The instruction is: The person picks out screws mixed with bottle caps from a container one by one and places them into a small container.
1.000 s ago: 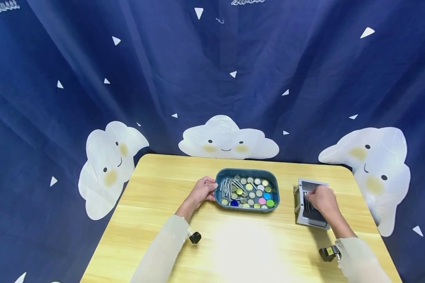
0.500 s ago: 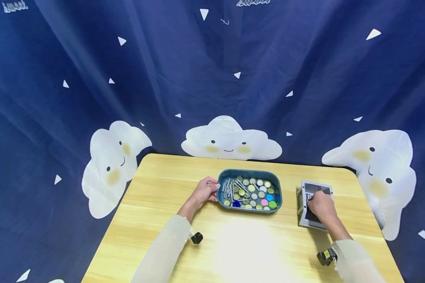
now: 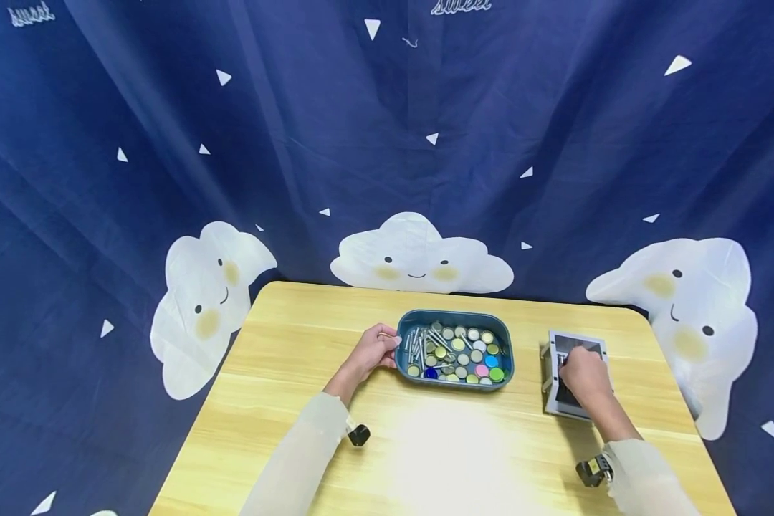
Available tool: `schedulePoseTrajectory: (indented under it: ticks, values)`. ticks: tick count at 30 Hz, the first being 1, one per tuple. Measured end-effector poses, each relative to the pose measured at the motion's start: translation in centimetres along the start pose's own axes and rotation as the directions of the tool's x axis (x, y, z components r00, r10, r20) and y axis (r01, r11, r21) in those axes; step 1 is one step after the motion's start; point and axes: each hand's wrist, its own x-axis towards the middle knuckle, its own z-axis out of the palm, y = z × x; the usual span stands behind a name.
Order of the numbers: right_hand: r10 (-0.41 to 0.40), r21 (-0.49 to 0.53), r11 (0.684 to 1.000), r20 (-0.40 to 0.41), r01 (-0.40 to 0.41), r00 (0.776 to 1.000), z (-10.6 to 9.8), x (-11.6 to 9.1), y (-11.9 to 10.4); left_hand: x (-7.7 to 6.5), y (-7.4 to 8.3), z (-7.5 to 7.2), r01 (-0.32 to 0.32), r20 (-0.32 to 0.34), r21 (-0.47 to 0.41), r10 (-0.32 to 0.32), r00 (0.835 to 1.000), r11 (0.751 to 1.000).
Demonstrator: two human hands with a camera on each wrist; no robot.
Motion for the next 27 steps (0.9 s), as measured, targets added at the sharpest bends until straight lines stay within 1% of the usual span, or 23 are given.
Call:
schedulePoseTrajectory:
  ticks: [2, 4, 7, 9, 11, 13, 14, 15, 18, 20, 21, 24, 27]
  values:
    - [-0.011, 0.004, 1.0, -0.053, 0.011, 0.999, -0.4, 0.0, -0.3, -0.1, 0.0, 0.1, -0.003, 0.0, 0.002, 0.003, 1.0, 1.0]
    - [-0.031, 0.011, 0.999, -0.125, 0.032, 0.992, -0.6, 0.1, -0.7, -0.1, 0.0, 0.1, -0.006, -0.001, 0.001, 0.006, 1.0, 1.0]
    - [-0.06, 0.026, 0.997, -0.212, 0.067, 0.975, -1.1, 0.2, -1.7, 0.0, -0.1, 0.1, -0.003, -0.002, -0.004, 0.003, 1.0, 1.0]
    - [-0.082, 0.033, 0.995, -0.266, 0.094, 0.96, -1.5, 0.3, -2.5, 0.0, -0.2, 0.1, -0.005, -0.002, -0.002, 0.005, 1.0, 1.0]
    - [-0.106, 0.039, 0.992, -0.307, 0.123, 0.946, -2.0, 0.4, -3.5, 0.1, -0.3, 0.1, -0.003, -0.004, -0.001, 0.003, 1.0, 1.0]
    - [-0.118, 0.054, 0.988, -0.321, 0.142, 0.94, -2.4, 0.5, -4.6, 0.1, -0.3, 0.1, -0.004, -0.004, -0.003, 0.004, 1.0, 1.0]
    - [-0.126, 0.062, 0.986, -0.322, 0.153, 0.938, -2.6, 0.6, -5.1, 0.1, -0.3, 0.1, -0.004, -0.005, -0.006, 0.004, 1.0, 1.0]
    - [-0.129, 0.076, 0.984, -0.311, 0.16, 0.942, -2.8, 0.7, -5.7, 0.1, -0.3, 0.1, -0.002, -0.006, -0.012, 0.002, 1.0, 1.0]
    - [-0.138, 0.119, 0.978, -0.242, 0.17, 0.96, -3.0, 1.0, -7.5, 0.1, -0.4, 0.1, -0.001, -0.007, -0.026, 0.001, 1.0, 1.0]
    - [-0.154, 0.141, 0.973, -0.202, 0.184, 0.967, -2.9, 1.3, -8.7, 0.1, -0.4, 0.1, 0.0, -0.012, -0.026, 0.0, 1.0, 1.0]
    - [-0.166, 0.15, 0.969, -0.185, 0.194, 0.969, -2.8, 1.5, -9.3, 0.1, -0.4, 0.1, 0.001, -0.014, -0.029, -0.001, 1.0, 1.0]
    - [-0.216, 0.148, 0.959, -0.166, 0.241, 0.962, -2.2, 2.1, -11.1, 0.2, -0.4, 0.1, 0.002, -0.02, -0.029, -0.002, 1.0, 1.0]
    - [-0.246, 0.14, 0.954, -0.133, 0.264, 0.96, -1.3, 2.7, -12.4, 0.2, -0.4, 0.1, 0.002, -0.016, -0.035, -0.003, 1.0, 0.999]
